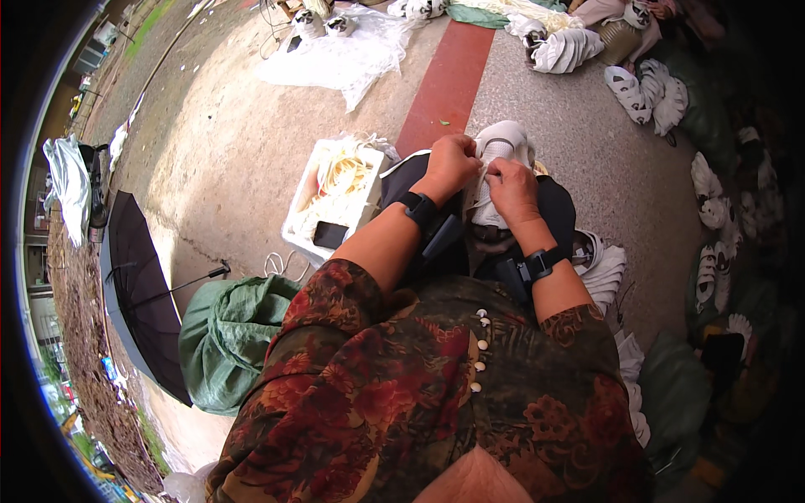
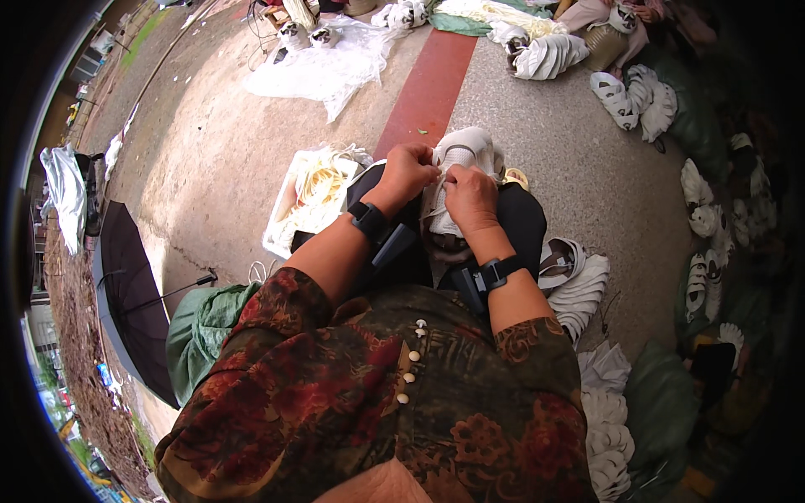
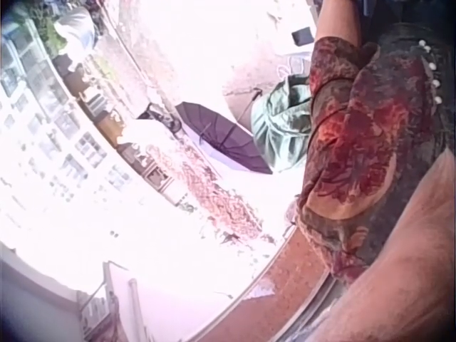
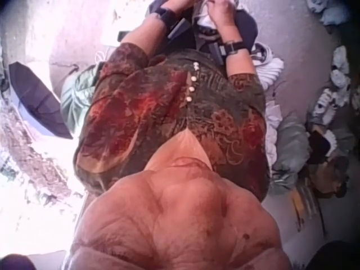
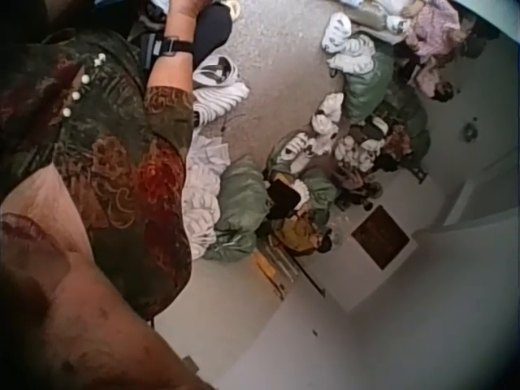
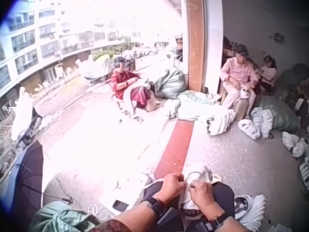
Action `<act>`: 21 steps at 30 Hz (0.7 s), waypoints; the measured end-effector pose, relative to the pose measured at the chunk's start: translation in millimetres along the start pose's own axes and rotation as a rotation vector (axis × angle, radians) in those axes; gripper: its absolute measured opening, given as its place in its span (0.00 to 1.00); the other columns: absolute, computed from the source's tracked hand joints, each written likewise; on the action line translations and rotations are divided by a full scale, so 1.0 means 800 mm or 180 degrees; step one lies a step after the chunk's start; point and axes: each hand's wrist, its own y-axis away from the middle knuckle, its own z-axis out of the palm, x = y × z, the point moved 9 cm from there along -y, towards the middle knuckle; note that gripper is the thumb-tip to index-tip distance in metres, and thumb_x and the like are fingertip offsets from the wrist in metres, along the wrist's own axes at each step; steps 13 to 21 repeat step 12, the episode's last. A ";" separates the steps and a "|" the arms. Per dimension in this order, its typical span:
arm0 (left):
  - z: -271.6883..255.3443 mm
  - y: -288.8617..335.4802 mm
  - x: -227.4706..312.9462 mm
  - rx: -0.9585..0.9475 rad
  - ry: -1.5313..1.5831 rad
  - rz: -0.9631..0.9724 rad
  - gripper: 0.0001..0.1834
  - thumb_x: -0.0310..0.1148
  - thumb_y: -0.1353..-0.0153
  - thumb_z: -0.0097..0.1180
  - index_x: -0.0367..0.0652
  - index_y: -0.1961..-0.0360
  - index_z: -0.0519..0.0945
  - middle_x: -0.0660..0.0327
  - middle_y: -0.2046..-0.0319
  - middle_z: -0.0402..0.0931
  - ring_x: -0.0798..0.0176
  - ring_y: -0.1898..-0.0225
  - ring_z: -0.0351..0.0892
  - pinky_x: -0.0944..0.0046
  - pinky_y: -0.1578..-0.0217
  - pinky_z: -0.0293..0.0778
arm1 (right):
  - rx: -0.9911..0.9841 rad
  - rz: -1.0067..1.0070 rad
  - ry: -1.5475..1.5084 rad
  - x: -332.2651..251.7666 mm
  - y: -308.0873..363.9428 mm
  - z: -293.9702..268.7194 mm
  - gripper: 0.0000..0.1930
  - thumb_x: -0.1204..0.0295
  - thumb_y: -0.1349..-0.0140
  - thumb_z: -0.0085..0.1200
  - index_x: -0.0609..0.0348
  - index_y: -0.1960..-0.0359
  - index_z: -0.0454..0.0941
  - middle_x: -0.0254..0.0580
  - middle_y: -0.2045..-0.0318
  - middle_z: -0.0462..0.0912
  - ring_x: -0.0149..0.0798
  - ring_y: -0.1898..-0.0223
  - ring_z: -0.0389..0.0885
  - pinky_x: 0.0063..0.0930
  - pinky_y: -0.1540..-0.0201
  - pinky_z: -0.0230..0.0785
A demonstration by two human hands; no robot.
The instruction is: The recorder is threading laces through the eyelets of a white athletic shoe.
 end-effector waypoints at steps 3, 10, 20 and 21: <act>0.000 0.000 0.027 -0.0030 -0.0766 0.0270 0.05 0.26 0.61 0.60 0.37 0.80 0.78 0.52 0.81 0.75 0.57 0.77 0.78 0.61 0.74 0.72 | 0.0039 -0.0027 0.0034 0.000 0.001 0.000 0.04 0.74 0.56 0.58 0.54 0.77 0.76 0.46 0.77 0.75 0.51 0.70 0.75 0.41 0.67 0.67; 0.001 0.008 0.032 0.0046 -0.1347 0.0148 0.07 0.31 0.61 0.60 0.41 0.77 0.81 0.47 0.76 0.77 0.48 0.70 0.79 0.55 0.67 0.74 | 0.0110 -0.0028 0.0036 0.000 0.001 0.000 0.05 0.73 0.56 0.58 0.55 0.77 0.76 0.47 0.76 0.75 0.51 0.70 0.75 0.41 0.66 0.67; 0.008 0.011 0.035 -0.0151 -0.1828 0.0225 0.10 0.35 0.61 0.63 0.42 0.77 0.82 0.49 0.76 0.78 0.49 0.69 0.80 0.56 0.65 0.75 | 0.0086 0.0025 0.0012 0.003 0.000 0.001 0.05 0.73 0.55 0.59 0.55 0.76 0.76 0.47 0.76 0.76 0.52 0.69 0.76 0.41 0.65 0.67; 0.008 0.011 0.035 -0.0151 -0.1828 0.0225 0.10 0.35 0.61 0.63 0.42 0.77 0.82 0.49 0.76 0.78 0.49 0.69 0.80 0.56 0.65 0.75 | 0.0086 0.0025 0.0012 0.003 0.000 0.001 0.05 0.73 0.55 0.59 0.55 0.76 0.76 0.47 0.76 0.76 0.52 0.69 0.76 0.41 0.65 0.67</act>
